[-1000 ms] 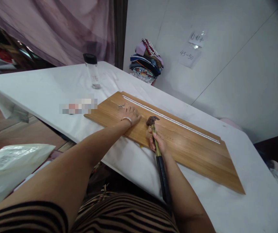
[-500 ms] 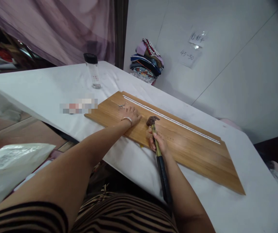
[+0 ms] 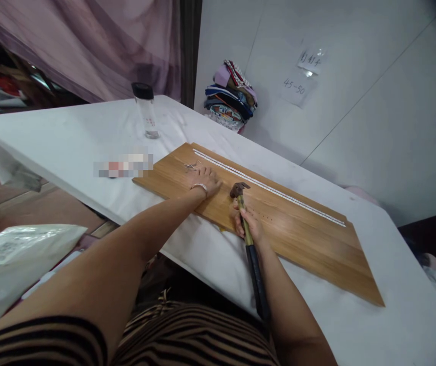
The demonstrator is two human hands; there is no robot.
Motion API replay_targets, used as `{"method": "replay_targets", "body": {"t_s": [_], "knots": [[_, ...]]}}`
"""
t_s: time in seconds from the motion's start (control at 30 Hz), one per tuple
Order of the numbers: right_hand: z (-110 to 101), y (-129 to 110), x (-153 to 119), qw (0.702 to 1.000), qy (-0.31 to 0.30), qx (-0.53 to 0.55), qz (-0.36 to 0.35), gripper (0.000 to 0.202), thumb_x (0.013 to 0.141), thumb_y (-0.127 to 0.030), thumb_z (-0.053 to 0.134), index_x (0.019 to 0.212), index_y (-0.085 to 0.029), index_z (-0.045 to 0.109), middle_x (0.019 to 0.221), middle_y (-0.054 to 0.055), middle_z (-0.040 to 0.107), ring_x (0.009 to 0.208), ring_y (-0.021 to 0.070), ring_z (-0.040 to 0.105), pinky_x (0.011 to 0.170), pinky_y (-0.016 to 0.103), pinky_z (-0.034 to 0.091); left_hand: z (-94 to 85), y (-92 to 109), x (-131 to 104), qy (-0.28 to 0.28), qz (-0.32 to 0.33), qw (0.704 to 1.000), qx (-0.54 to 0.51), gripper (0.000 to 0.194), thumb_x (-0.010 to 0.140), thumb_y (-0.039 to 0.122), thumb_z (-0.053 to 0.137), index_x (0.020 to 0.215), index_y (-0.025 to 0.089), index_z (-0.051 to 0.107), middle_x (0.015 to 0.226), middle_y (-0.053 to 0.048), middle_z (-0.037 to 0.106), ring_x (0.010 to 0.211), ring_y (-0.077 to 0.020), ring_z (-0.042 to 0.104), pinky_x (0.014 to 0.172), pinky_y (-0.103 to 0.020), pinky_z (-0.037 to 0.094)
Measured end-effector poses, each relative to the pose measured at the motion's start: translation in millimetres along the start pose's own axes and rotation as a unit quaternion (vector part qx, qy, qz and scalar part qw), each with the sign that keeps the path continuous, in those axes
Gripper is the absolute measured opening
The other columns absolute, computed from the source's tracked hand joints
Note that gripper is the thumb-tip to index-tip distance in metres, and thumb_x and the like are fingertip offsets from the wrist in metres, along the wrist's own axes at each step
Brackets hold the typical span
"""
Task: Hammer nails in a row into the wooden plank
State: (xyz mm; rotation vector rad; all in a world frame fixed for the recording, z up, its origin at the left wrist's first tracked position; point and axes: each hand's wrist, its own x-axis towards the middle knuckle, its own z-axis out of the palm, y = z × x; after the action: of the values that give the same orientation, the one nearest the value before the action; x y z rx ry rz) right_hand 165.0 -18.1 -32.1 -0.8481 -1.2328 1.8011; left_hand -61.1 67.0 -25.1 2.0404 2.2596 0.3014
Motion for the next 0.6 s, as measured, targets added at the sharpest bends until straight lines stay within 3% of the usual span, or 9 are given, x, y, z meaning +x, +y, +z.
{"method": "replay_targets", "body": {"t_s": [0.6], "knots": [[2.6,-2.3,-1.9,1.0,0.005,-0.007,-0.004,0.052,0.077,-0.063,0.081,0.101,-0.022,0.061,0.054,-0.011,0.058,0.029,0.0063,0.037,0.029,0.02,0.029,2.4,-0.2,0.7,0.007,-0.001,1.0,-0.002,0.056,0.102,0.048,0.042,0.142,0.016,0.065,0.157,-0.019,0.057,0.148,-0.0371,0.045,0.122,-0.051,0.032]]}}
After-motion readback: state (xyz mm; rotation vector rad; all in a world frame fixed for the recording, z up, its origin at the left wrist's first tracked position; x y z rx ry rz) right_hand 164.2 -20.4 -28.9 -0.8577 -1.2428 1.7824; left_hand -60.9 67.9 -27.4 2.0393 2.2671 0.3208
